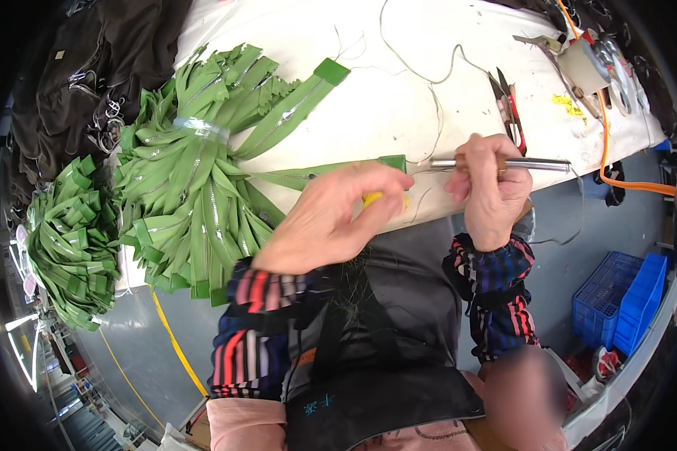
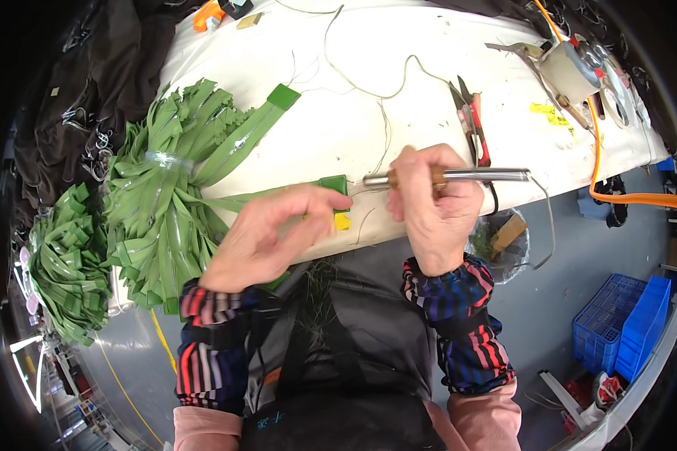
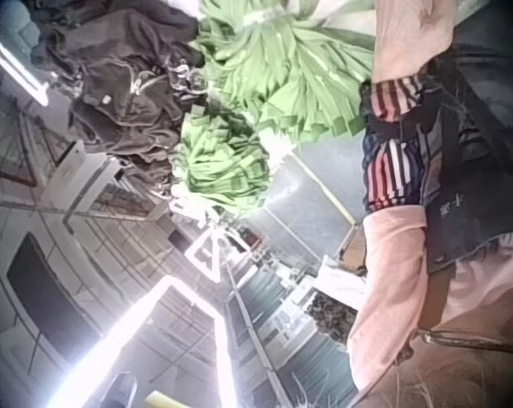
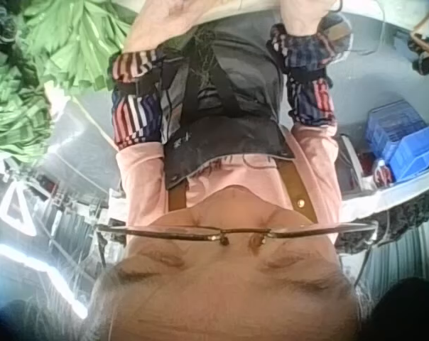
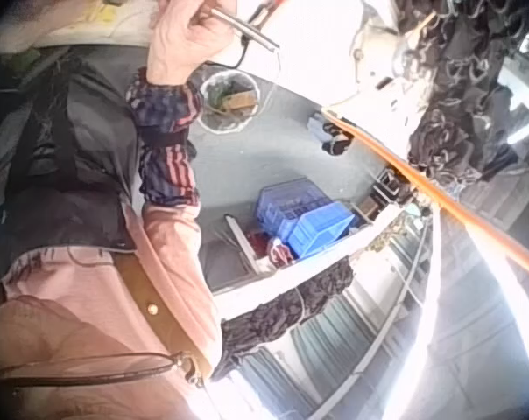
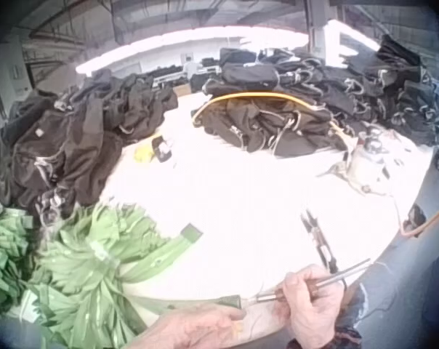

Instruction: The worker is assembling and joining green material strips using a hand-held sewing or punching tool in a workshop setting.

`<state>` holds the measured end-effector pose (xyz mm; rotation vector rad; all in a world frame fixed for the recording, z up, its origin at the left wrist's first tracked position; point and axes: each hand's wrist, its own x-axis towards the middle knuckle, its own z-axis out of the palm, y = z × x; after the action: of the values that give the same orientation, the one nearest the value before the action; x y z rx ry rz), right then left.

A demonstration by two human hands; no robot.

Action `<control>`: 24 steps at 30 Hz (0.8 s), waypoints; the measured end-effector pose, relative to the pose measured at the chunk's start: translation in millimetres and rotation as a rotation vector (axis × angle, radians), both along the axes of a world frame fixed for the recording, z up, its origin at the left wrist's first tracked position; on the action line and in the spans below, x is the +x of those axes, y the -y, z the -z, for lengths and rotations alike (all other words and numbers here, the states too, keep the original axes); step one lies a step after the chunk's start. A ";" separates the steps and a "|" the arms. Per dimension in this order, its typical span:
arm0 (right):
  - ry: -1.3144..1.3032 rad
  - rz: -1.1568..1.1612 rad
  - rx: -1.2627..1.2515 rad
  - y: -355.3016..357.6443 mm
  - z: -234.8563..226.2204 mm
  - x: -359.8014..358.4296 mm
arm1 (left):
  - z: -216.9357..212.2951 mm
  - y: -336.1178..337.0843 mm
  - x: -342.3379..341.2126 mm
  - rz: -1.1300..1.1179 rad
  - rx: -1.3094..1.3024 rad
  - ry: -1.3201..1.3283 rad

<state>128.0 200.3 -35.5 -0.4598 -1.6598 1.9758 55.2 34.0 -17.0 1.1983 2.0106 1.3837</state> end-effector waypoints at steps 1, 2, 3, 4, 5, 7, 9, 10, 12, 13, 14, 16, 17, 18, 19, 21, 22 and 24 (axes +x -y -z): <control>-0.073 0.084 -0.045 0.2 2.2 -2.1 | -3.3 1.2 1.6 0.001 -0.001 -0.001; -0.145 0.168 -0.090 0.3 2.9 -3.3 | -8.5 2.6 5.2 -0.030 -0.007 -0.001; -0.129 0.211 -0.069 0.5 2.1 -3.1 | -11.3 2.9 7.0 -0.061 -0.012 0.000; -0.134 0.210 -0.065 0.0 -0.6 -3.7 | -12.5 -1.9 7.5 -0.061 -0.007 -0.004; -0.141 0.238 -0.102 -0.3 -0.8 -4.4 | -11.3 -11.9 9.2 -0.199 -0.044 0.003; -0.168 0.264 -0.168 -1.3 -2.1 -6.4 | -8.9 -29.2 9.1 -0.335 -0.114 -0.156; -0.176 0.250 -0.204 -0.6 -4.0 -7.8 | -11.0 -39.3 8.5 -0.328 -0.238 -0.278; -0.172 0.248 -0.234 -2.0 -2.3 -7.7 | -8.0 -44.9 8.1 -0.307 -0.359 -0.387; -0.173 0.215 -0.203 -2.6 -0.9 -7.5 | 0.8 -49.0 5.8 -0.344 -0.302 -0.410; -0.172 0.188 -0.172 -3.2 -1.8 -6.7 | 3.3 -49.6 3.7 -0.395 -0.248 -0.431; -0.173 0.194 -0.170 -2.7 -3.8 -7.3 | 4.9 -49.6 1.4 -0.448 -0.194 -0.450; -0.104 0.132 -0.089 0.8 -8.8 -10.2 | 4.6 -44.4 -5.8 -0.457 -0.196 -0.227; -0.070 0.120 -0.101 2.0 -10.1 -11.6 | 4.5 -42.5 -8.4 -0.469 -0.200 -0.003; -0.066 0.123 -0.101 0.1 -9.0 -11.4 | 5.6 -42.2 -9.5 -0.466 -0.201 0.001; -0.007 0.071 -0.074 -1.8 -7.5 -11.8 | 6.4 -41.0 -10.8 -0.465 -0.115 0.187; 0.093 0.040 -0.060 -0.1 -9.5 -12.5 | 7.3 -39.3 -11.7 -0.464 -0.029 0.375; 0.094 0.039 -0.059 0.2 -10.2 -13.1 | 6.6 -39.0 -11.6 -0.462 -0.003 0.391; 0.134 -0.019 -0.021 0.3 -10.3 -14.2 | 7.3 -38.7 -11.7 -0.460 0.023 0.409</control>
<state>113.7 200.0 -25.2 -0.5979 -1.7311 2.0174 43.5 72.8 -24.4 0.4101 2.0343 1.6989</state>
